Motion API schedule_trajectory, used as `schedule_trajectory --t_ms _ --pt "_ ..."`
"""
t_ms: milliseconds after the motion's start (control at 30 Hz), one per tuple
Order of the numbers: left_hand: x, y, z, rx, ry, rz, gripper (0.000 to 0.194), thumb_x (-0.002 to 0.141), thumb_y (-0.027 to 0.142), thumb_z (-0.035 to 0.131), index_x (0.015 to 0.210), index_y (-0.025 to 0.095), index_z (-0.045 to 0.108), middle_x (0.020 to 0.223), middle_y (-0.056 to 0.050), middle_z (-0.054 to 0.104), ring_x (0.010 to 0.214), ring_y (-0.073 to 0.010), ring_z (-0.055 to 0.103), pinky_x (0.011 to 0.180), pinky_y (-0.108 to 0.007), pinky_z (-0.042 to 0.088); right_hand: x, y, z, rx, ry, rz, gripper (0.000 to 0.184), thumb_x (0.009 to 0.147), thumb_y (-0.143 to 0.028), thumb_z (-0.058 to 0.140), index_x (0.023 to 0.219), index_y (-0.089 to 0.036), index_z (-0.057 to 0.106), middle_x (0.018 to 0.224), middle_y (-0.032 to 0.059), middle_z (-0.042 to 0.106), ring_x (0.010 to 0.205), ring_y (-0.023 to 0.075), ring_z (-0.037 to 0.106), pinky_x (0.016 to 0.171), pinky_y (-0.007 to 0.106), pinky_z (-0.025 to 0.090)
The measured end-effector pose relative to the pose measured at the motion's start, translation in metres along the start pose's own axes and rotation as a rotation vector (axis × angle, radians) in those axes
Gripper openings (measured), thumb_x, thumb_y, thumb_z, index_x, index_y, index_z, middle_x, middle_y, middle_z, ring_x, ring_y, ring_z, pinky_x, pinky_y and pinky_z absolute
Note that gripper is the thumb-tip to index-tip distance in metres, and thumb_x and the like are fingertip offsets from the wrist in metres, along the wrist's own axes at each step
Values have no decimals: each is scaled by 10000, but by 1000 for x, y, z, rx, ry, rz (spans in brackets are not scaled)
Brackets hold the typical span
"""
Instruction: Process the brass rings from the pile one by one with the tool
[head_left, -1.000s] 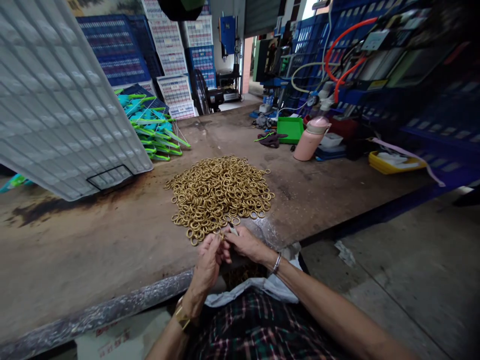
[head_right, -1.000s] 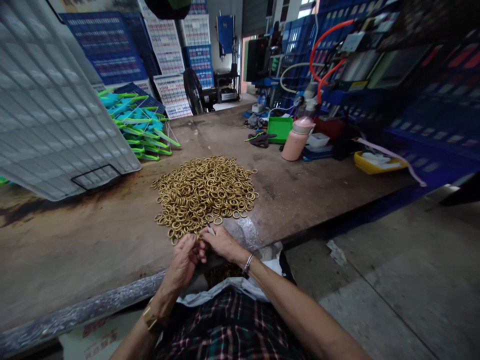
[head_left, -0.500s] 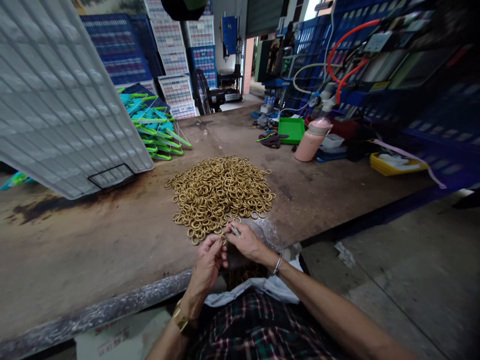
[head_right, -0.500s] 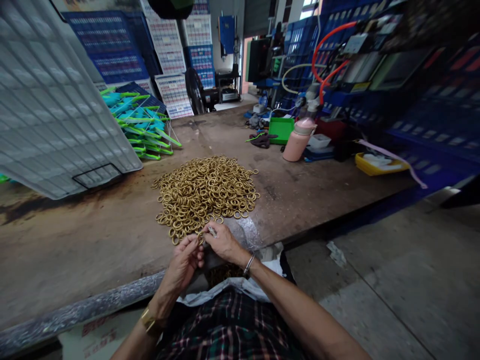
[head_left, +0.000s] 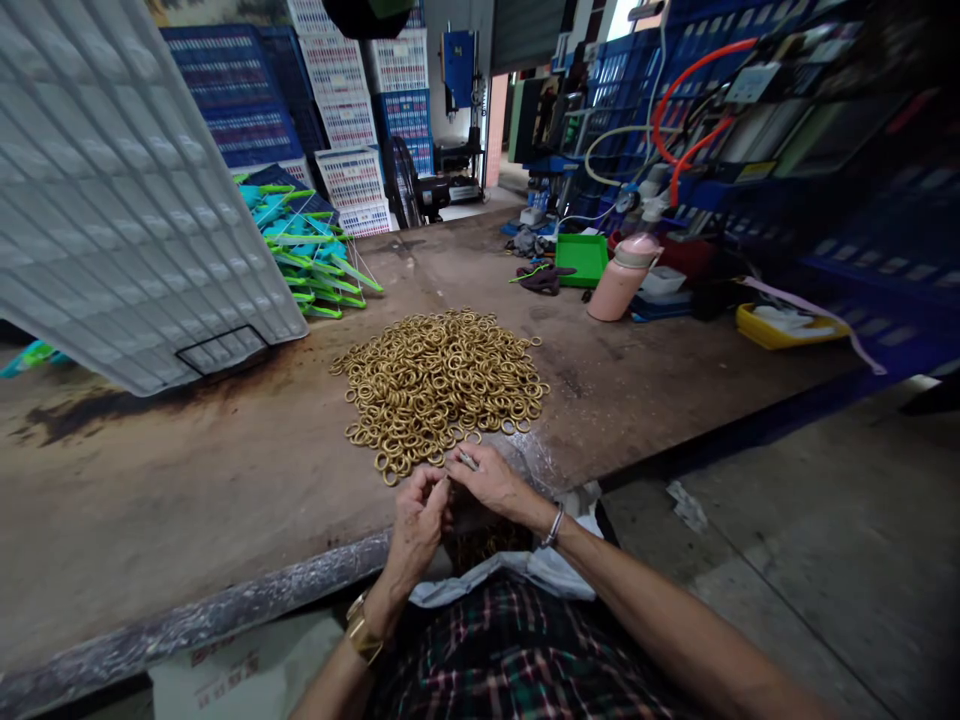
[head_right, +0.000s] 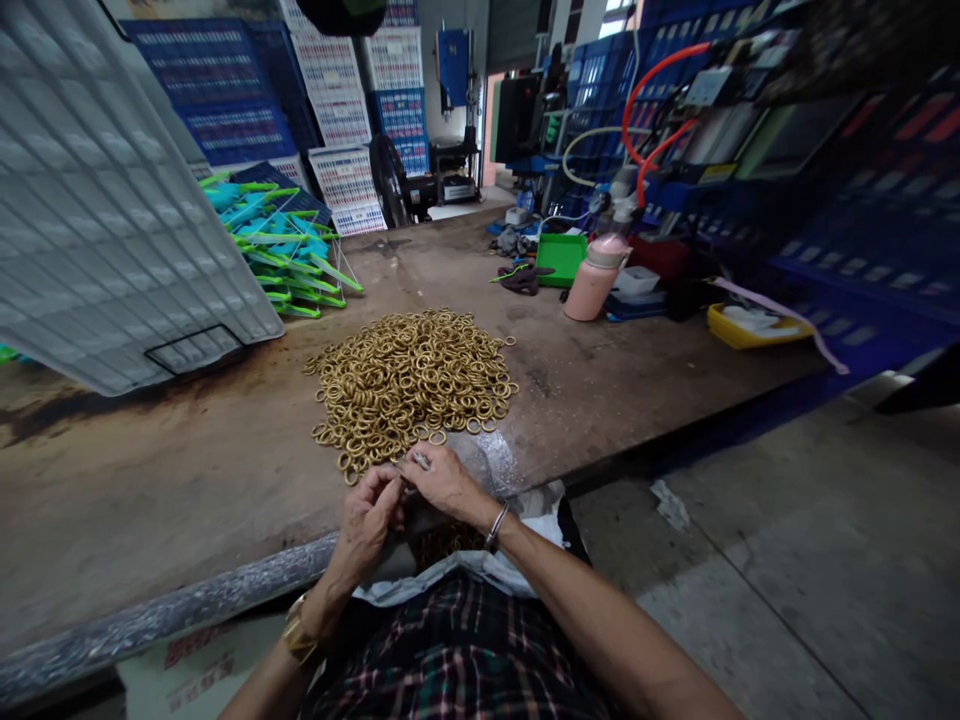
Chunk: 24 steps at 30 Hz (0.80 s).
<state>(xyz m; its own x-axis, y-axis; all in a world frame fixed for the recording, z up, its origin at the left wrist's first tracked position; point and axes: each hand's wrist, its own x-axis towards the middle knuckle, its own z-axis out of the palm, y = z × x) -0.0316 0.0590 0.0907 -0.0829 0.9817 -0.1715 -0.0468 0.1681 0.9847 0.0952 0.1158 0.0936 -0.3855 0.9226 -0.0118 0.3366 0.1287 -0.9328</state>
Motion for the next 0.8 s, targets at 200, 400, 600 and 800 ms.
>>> schedule_trajectory --t_ms 200,400,600,800 --pt "-2 2 1 -129 -45 -124 332 740 477 581 836 167 506 595 47 538 412 -56 457 388 -175 406 0 1 0 43 6 22 180 767 -316 453 662 -175 493 591 -55 428 598 98 403 566 204 315" --pt "-1 -3 1 -212 -76 -121 336 728 484 600 818 174 504 603 45 560 414 -58 467 396 -182 411 -2 -1 0 102 -28 49 198 785 -333 451 682 -173 508 594 -46 464 599 104 432 565 204 335" --pt "-3 1 2 -228 -71 -118 336 701 471 633 776 169 506 587 49 557 407 -54 450 399 -187 404 -2 2 0 65 -10 33 222 838 -312 418 698 -175 523 611 -34 519 603 107 476 575 202 356" --pt "-1 1 2 -192 -11 -108 321 720 464 612 780 168 503 585 52 548 422 -59 458 404 -187 410 -11 0 -3 -360 -43 -116 155 819 -164 416 820 -175 571 685 3 566 622 120 470 598 219 321"
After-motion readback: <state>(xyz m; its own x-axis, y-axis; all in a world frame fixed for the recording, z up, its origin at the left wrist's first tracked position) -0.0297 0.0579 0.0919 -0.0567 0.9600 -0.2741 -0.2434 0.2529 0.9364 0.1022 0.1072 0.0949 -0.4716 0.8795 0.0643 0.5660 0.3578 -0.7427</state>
